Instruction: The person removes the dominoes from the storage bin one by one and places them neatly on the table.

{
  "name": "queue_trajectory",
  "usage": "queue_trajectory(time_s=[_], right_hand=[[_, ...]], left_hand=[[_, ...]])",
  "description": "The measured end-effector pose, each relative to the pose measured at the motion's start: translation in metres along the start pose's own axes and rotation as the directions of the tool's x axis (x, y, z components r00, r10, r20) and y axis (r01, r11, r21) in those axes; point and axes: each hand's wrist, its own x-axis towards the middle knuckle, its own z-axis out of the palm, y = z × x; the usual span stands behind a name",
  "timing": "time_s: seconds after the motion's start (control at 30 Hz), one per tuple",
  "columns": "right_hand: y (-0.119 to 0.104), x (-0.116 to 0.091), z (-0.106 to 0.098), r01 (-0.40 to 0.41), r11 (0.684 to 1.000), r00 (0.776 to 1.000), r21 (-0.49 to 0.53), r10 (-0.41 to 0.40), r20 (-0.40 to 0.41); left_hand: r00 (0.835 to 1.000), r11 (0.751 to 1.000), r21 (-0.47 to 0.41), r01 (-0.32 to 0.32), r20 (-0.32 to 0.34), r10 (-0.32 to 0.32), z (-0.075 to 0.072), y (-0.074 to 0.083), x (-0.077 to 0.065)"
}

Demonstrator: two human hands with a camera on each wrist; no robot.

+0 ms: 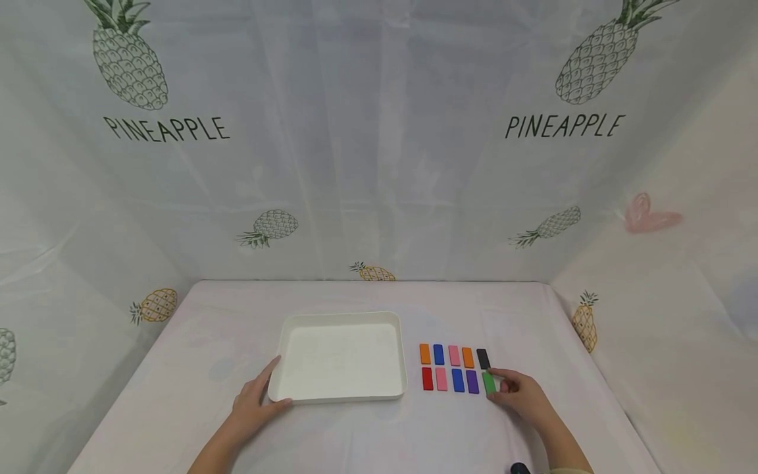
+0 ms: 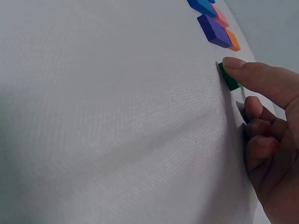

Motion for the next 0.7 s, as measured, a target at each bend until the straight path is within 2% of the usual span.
queue_trajectory(time_s=[0.2,0.43,0.6,0.7], right_hand=[[-0.003,-0.002,-0.002,0.009,1.0,1.0,-0.012,-0.009,0.016],[-0.022,-0.008,-0.013,0.1,0.99,0.995,-0.098,-0.099,0.022],[-0.032,-0.015,-0.018,0.137,0.979,0.991,-0.149,-0.135,0.025],[-0.036,-0.019,-0.02,0.169,0.966,0.985,-0.198,-0.171,0.007]], left_hand=[[1.0,1.0,0.002,0.001,0.024,-0.001,-0.003,-0.002,0.001],[0.998,0.998,-0.025,-0.05,0.047,0.051,-0.012,-0.004,0.003],[0.996,0.998,-0.056,-0.012,0.091,0.018,-0.022,0.0,0.002],[0.994,1.0,-0.026,0.009,0.109,-0.006,-0.031,0.003,0.001]])
